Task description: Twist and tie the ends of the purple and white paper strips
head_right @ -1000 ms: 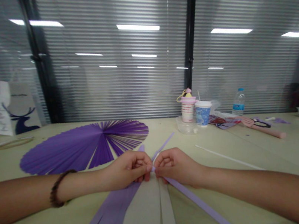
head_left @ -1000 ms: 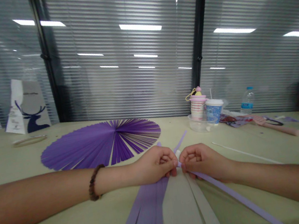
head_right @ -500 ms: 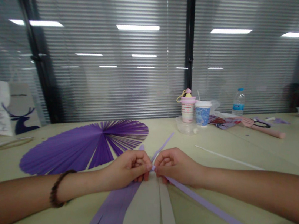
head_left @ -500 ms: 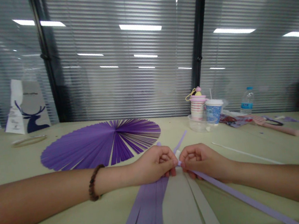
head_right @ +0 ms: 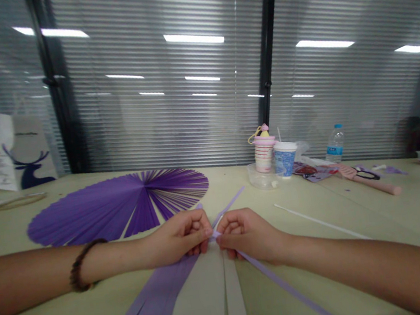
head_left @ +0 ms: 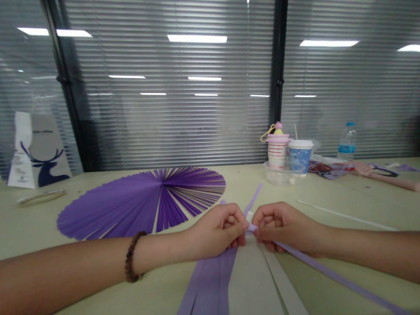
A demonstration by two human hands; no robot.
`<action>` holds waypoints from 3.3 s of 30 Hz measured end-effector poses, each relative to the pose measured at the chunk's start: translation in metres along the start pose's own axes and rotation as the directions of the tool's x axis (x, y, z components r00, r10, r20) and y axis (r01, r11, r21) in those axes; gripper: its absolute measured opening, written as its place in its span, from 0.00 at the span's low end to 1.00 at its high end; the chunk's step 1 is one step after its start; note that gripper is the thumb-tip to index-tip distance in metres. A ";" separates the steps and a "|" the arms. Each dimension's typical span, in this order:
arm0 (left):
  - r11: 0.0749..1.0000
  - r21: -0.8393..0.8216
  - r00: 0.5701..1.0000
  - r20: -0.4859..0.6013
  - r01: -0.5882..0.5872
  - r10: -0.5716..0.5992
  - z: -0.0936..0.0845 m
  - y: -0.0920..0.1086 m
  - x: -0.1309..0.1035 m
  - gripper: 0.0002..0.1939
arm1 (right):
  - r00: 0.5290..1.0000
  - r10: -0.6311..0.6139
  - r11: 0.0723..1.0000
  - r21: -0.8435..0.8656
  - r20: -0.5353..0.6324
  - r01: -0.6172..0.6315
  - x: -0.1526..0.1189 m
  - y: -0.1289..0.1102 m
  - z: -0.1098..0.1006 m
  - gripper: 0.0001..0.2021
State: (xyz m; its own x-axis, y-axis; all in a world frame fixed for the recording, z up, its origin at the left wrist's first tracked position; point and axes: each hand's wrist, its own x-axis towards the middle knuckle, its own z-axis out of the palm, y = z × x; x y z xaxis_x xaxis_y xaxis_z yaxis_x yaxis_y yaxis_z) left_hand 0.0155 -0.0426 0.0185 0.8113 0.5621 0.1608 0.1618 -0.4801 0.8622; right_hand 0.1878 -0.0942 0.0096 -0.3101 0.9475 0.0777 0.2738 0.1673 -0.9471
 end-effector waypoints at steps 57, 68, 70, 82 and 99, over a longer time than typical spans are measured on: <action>0.989 0.076 0.981 -0.141 -0.124 0.134 -0.002 -0.009 0.003 0.06 | 0.999 -0.019 0.998 0.055 -0.033 0.021 0.001 -0.003 0.001 0.07; 0.980 0.183 0.987 -0.122 -0.081 0.104 -0.001 -0.004 0.000 0.11 | 0.997 -0.055 0.998 0.037 -0.045 0.057 0.000 0.001 -0.001 0.12; 0.968 0.234 0.984 -0.131 -0.088 0.121 -0.001 -0.003 -0.001 0.12 | 0.998 -0.057 0.998 0.016 -0.040 0.057 0.000 0.002 -0.001 0.13; 0.941 0.317 0.976 -0.137 -0.119 0.170 -0.002 0.000 -0.004 0.11 | 0.999 -0.039 0.998 -0.039 -0.021 0.038 0.001 0.001 -0.002 0.11; 0.946 0.305 0.980 -0.129 -0.109 0.154 -0.002 -0.001 -0.003 0.10 | 0.998 -0.047 0.998 -0.049 -0.048 0.045 0.000 -0.001 -0.001 0.12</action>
State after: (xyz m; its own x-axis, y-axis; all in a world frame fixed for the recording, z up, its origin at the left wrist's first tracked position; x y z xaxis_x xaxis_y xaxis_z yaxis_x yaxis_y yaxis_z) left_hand 0.0118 -0.0429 0.0183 0.7471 0.5636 0.3524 0.2360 -0.7205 0.6521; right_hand 0.1881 -0.0941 0.0104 -0.2788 0.9505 0.1370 0.3041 0.2227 -0.9262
